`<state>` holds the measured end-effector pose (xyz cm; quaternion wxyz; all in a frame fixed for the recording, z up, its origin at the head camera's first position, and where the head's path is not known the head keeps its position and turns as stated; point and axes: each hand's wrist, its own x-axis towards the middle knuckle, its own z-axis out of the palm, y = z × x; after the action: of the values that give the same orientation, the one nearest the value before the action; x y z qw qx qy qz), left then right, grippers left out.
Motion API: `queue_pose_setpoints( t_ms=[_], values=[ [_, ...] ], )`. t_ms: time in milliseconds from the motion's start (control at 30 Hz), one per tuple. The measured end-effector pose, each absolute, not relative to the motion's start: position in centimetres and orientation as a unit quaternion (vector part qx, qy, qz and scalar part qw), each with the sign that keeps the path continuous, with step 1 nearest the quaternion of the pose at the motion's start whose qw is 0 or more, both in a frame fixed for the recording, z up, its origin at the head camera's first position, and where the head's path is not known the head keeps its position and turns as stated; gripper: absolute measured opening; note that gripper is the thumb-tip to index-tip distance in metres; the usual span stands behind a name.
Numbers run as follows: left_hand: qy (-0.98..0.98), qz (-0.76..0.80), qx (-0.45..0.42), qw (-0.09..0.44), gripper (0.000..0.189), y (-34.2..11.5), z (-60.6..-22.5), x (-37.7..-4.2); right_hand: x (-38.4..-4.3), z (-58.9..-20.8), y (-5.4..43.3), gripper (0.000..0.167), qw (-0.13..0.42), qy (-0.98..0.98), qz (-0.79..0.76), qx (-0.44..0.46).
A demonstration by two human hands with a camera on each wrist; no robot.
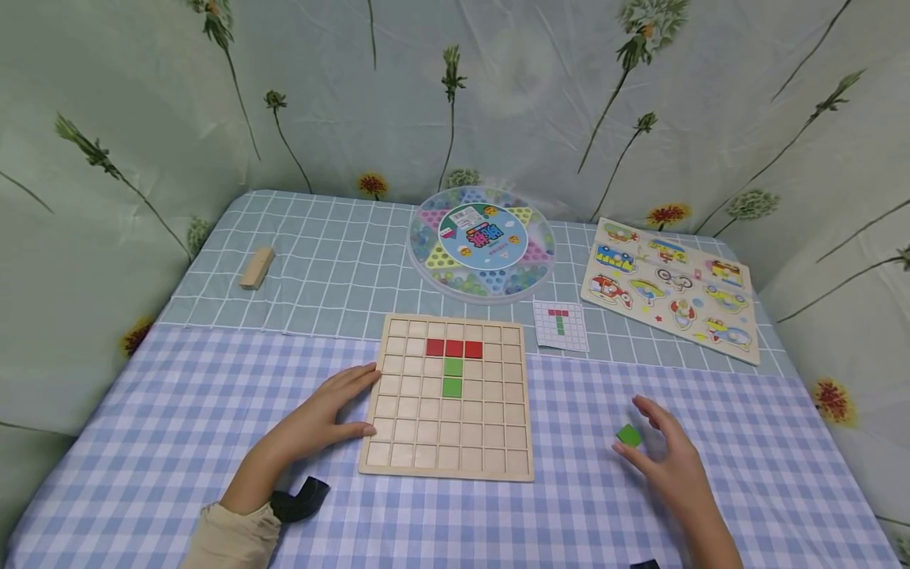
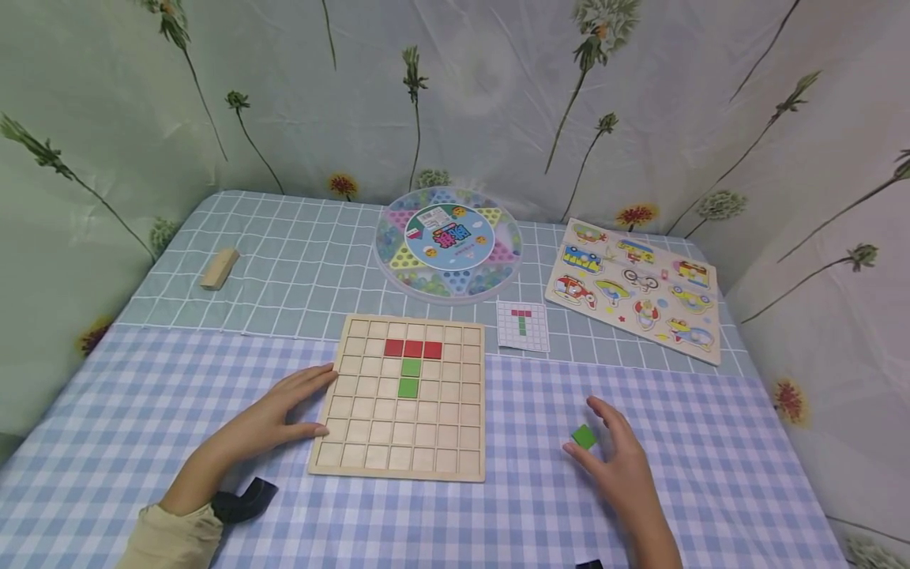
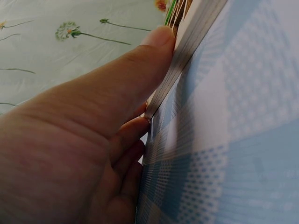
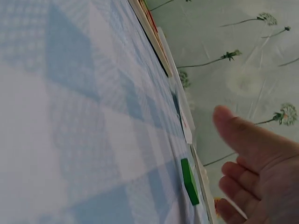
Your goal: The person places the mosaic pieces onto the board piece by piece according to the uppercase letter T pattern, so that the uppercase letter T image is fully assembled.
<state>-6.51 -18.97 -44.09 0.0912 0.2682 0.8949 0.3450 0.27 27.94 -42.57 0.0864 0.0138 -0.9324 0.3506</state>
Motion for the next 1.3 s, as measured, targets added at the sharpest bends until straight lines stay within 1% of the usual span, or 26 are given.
queue_pose_setpoints(
  t_ms=[100, 200, 267, 367, 500, 667, 833, 933, 1167, 1300],
  values=[
    [0.895, 0.344, 0.269, 0.091, 0.078, -19.0, -44.0, -6.5, 0.6, -42.7, 28.4, 0.071, 0.042, -0.935, 0.352, -0.005],
    [0.895, 0.344, 0.268, 0.091, 0.078, -19.0, -44.0, -6.5, 0.8, -43.0, 28.8, 0.071, 0.016, -0.937, 0.348, -0.012],
    [0.895, 0.345, 0.268, 0.091, 0.078, -19.0, -44.0, -6.5, 0.8, -43.2, 28.9, 0.069, 0.017, -0.941, 0.338, -0.009],
    [0.895, 0.344, 0.267, 0.092, 0.078, -18.9, -44.0, -6.5, 0.8, -43.5, 29.1, 0.064, 0.037, -0.949, 0.312, 0.001],
    [0.897, 0.34, 0.268, 0.092, 0.078, -18.9, -44.2, -6.5, 0.9, -43.5, 29.1, 0.051, 0.055, -0.956, 0.289, 0.008],
    [0.896, 0.341, 0.269, 0.09, 0.078, -18.9, -44.1, -6.5, 0.9, -43.4, 28.9, 0.035, 0.037, -0.957, 0.287, -0.007],
    [0.895, 0.344, 0.27, 0.087, 0.078, -18.9, -44.0, -6.5, 0.9, -43.2, 28.9, 0.031, 0.029, -0.957, 0.29, -0.01],
    [0.894, 0.346, 0.27, 0.088, 0.078, -18.9, -44.0, -6.5, 0.8, -43.0, 28.6, 0.03, 0.051, -0.956, 0.29, 0.0],
    [0.895, 0.344, 0.268, 0.089, 0.079, -18.9, -43.9, -6.5, -1.0, -41.9, 26.8, 0.038, 0.148, -0.927, 0.336, 0.081],
    [0.895, 0.345, 0.267, 0.091, 0.078, -18.9, -43.9, -6.5, -2.2, -40.9, 25.0, 0.04, 0.166, -0.905, 0.375, 0.108]
  ],
)
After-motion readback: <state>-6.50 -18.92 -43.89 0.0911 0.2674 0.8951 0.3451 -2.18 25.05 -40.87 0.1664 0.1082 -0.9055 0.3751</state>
